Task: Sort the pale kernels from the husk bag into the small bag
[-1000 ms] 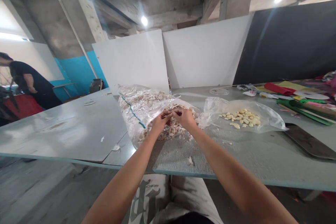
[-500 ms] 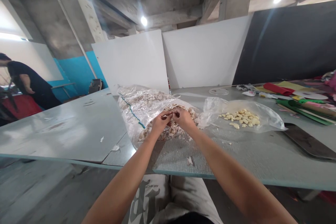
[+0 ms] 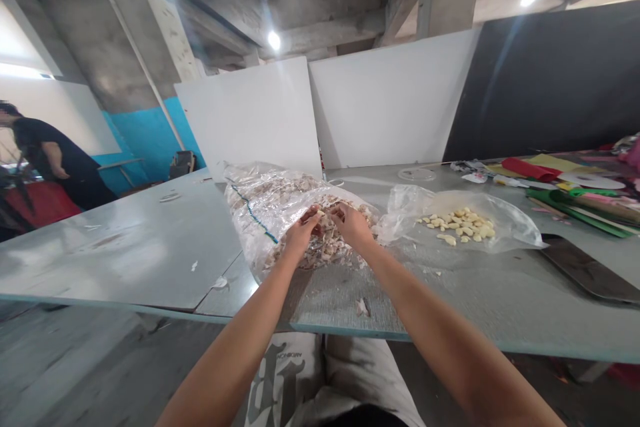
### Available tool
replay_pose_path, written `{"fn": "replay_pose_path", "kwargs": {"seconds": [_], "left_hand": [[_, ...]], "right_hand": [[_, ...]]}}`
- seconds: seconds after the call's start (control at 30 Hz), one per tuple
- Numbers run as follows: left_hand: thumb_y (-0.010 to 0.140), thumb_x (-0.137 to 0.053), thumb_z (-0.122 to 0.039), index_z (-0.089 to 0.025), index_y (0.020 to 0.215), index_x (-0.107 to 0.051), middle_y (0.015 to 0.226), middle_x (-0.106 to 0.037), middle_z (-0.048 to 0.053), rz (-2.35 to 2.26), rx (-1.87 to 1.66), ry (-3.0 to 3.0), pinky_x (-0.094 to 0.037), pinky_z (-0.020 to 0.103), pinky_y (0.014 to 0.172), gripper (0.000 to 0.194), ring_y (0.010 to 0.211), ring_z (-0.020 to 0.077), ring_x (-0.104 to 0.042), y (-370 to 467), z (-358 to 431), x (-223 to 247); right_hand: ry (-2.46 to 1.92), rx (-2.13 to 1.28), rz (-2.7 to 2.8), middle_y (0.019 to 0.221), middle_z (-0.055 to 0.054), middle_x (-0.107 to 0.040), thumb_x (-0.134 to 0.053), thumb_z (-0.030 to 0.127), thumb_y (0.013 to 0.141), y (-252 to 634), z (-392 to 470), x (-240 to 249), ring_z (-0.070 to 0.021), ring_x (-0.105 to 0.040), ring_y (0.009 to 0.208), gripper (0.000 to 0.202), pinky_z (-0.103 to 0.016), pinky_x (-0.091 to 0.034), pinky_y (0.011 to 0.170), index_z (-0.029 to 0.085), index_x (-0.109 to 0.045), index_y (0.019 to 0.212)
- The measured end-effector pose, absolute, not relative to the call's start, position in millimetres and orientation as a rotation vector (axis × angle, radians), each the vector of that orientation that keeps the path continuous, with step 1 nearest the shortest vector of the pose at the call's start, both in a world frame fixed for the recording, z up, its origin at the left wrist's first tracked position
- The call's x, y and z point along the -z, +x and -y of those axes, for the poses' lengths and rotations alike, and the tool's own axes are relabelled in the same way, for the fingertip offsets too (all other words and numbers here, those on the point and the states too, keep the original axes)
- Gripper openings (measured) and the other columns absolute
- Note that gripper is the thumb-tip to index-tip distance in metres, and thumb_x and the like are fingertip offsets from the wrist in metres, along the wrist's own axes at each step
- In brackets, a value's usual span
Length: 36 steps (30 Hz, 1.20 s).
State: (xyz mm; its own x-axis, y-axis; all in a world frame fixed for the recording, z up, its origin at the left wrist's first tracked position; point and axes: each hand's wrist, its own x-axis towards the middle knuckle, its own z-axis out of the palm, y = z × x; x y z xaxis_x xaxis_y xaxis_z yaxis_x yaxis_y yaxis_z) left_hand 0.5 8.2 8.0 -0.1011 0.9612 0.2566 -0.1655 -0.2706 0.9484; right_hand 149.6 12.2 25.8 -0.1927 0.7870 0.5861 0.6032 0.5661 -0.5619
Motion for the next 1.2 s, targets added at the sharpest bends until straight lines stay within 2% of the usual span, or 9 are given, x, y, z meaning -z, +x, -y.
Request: {"fn": "replay_pose_path", "kwargs": {"seconds": [0.07,0.2,0.47,0.67,0.8,0.9,1.07,1.2], "left_hand": [[0.067,-0.064,-0.037,-0.022,0.100,-0.064,0.074,-0.065,-0.002,-1.015,-1.531,1.225,-0.044,0.021,0.051,0.037,0.050,0.0079,-0.053,0.3,-7.2,-8.8],[0.067,-0.063,-0.039,-0.022,0.098,-0.065,0.070,-0.065,-0.002,-1.040,-1.483,1.259,-0.045,0.022,0.052,0.035,0.050,0.0089,-0.054,-0.6,-8.3,-8.4],[0.063,-0.066,-0.045,-0.022,0.088,-0.064,0.064,-0.061,-0.003,-1.084,-1.443,1.388,-0.046,0.023,0.053,0.034,0.051,0.0103,-0.057,-0.6,-6.9,-8.8],[0.061,-0.068,-0.045,-0.019,0.088,-0.061,0.065,-0.061,-0.002,-1.020,-1.425,1.397,-0.048,0.024,0.054,0.038,0.052,0.0104,-0.057,1.5,-1.2,-12.5],[0.062,-0.067,-0.044,-0.018,0.086,-0.059,0.061,-0.059,-0.002,-0.987,-1.421,1.394,-0.047,0.023,0.052,0.037,0.050,0.0102,-0.056,1.8,-1.9,-12.4],[0.062,-0.066,-0.045,-0.018,0.086,-0.060,0.065,-0.060,-0.002,-1.026,-1.463,1.426,-0.044,0.021,0.050,0.037,0.048,0.0082,-0.053,1.3,-1.5,-12.8],[0.067,-0.062,-0.047,-0.019,0.090,-0.063,0.050,-0.054,-0.005,-1.215,-1.460,1.565,-0.038,0.019,0.050,0.036,0.046,0.0084,-0.051,-0.4,4.2,-15.6],[0.069,-0.060,-0.044,-0.020,0.091,-0.065,0.052,-0.054,-0.004,-1.203,-1.473,1.615,-0.037,0.019,0.050,0.033,0.045,0.0073,-0.048,0.0,4.2,-15.8]], "right_hand": [[-1.088,-0.289,1.893,0.068,-0.002,-0.062,-0.045,0.031,0.079,149.1,-12.2,-24.8,-0.0125,-0.052,0.060,0.022,-0.021,-0.032,0.054,0.018,-0.062,0.087],[-1.075,-0.331,1.829,0.068,-0.002,-0.063,-0.042,0.024,0.076,147.7,-12.3,-23.1,-0.0120,-0.052,0.057,0.024,-0.021,-0.035,0.053,0.017,-0.062,0.088],[-1.004,-0.570,1.811,0.050,0.000,-0.057,-0.046,0.041,0.078,147.3,-4.9,-30.8,-0.0124,-0.053,0.048,0.032,-0.022,-0.037,0.047,0.016,-0.063,0.069],[-0.997,-0.628,1.767,0.058,-0.002,-0.062,-0.049,0.036,0.077,147.6,-6.0,-30.6,-0.0142,-0.058,0.050,0.032,-0.023,-0.042,0.048,0.017,-0.066,0.096],[-0.974,-0.567,1.807,0.066,-0.002,-0.065,-0.048,0.033,0.077,147.3,-9.7,-27.2,-0.0136,-0.059,0.052,0.032,-0.022,-0.043,0.049,0.018,-0.066,0.098],[-0.976,-0.559,1.816,0.063,-0.002,-0.064,-0.046,0.031,0.077,147.0,-9.2,-26.8,-0.0131,-0.059,0.051,0.031,-0.021,-0.041,0.048,0.018,-0.067,0.096],[-1.009,-0.492,1.825,0.058,0.000,-0.061,-0.049,0.036,0.076,148.4,-9.6,-26.3,-0.0131,-0.058,0.051,0.029,-0.020,-0.040,0.048,0.017,-0.068,0.087],[-1.032,-0.448,1.845,0.056,0.001,-0.060,-0.048,0.032,0.074,149.0,-14.3,-23.6,-0.0115,-0.055,0.049,0.025,-0.019,-0.036,0.046,0.017,-0.067,0.081]]}}
